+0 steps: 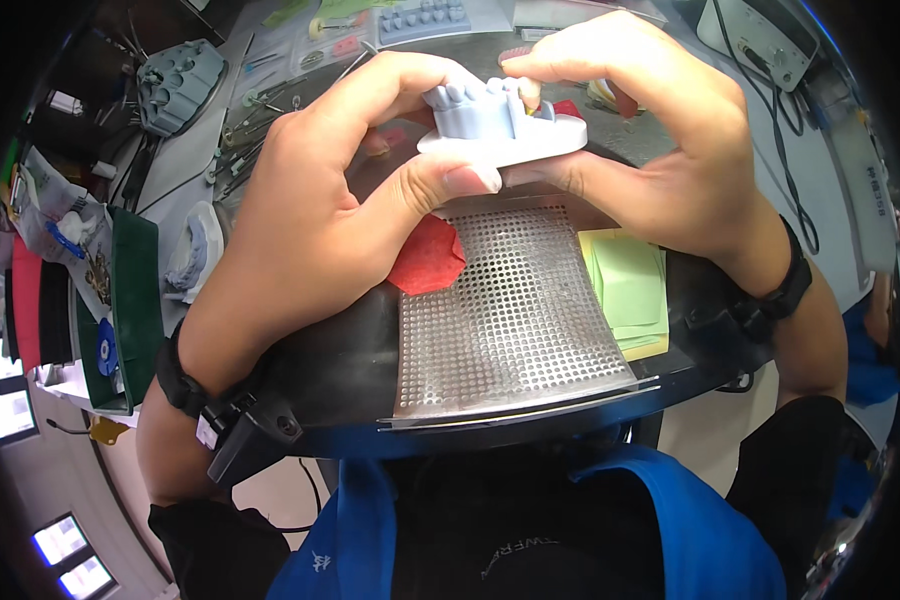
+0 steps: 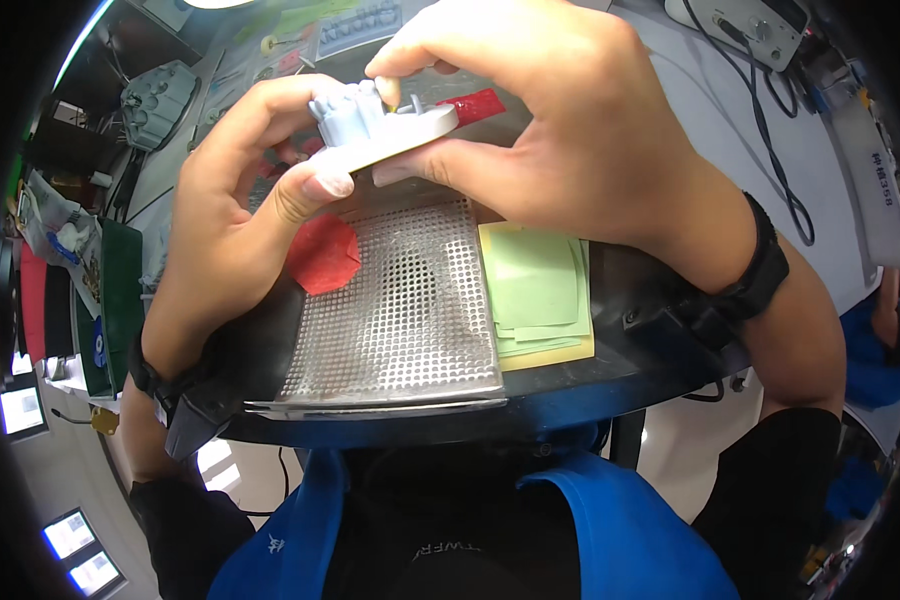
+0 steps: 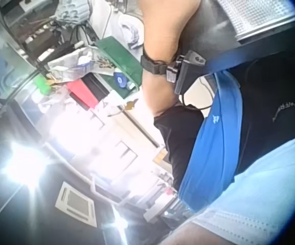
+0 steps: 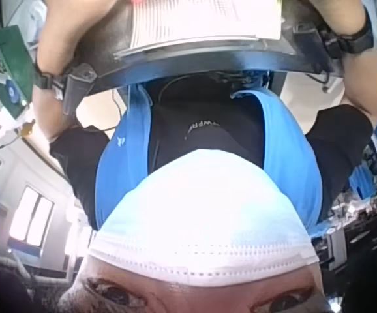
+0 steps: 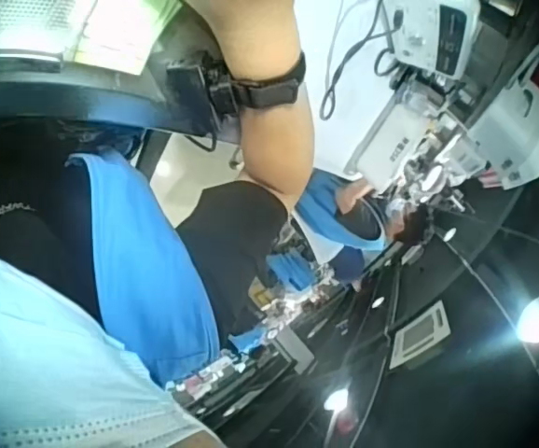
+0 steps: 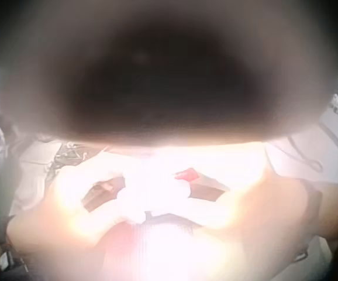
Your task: Polishing a dental crown using a rotary tool and fitting it onto a dental model.
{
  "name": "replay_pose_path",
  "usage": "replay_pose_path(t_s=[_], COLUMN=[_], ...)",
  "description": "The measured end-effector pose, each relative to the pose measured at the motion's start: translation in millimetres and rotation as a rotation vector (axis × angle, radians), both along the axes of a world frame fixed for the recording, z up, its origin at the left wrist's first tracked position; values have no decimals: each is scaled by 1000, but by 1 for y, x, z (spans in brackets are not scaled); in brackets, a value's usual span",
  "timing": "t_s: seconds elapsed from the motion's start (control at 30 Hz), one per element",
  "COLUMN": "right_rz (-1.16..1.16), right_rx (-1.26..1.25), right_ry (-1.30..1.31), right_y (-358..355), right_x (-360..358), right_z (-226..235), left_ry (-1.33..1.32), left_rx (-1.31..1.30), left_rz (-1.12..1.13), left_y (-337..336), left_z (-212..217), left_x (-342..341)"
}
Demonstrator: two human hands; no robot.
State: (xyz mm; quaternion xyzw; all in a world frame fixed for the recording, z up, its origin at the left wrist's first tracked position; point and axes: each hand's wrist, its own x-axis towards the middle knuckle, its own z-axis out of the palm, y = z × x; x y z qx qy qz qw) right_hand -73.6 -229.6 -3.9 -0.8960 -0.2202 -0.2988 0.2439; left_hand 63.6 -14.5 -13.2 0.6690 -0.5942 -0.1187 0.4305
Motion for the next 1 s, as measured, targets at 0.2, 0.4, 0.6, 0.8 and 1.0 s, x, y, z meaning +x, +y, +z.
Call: replay_pose_path(t_s=[0.2, 0.4, 0.6, 0.8, 1.0], right_rz=[59, 112, -75, -47, -53], right_rx=[70, 143, 56, 138, -10], right_ry=[29, 69, 28, 154, 67], right_y=[-4, -8, -3, -1, 1], right_x=[2, 1, 2, 3, 9], right_z=[-4, -8, -10, -16, -17], left_ry=[95, 122, 74, -232, -332], left_rx=[36, 42, 55, 20, -2], left_rz=[-18, -58, -18, 10, 58], left_y=[0, -1, 1, -1, 0], left_z=[-1, -4, -1, -2, 3], left_x=[0, 1, 5, 16, 11])
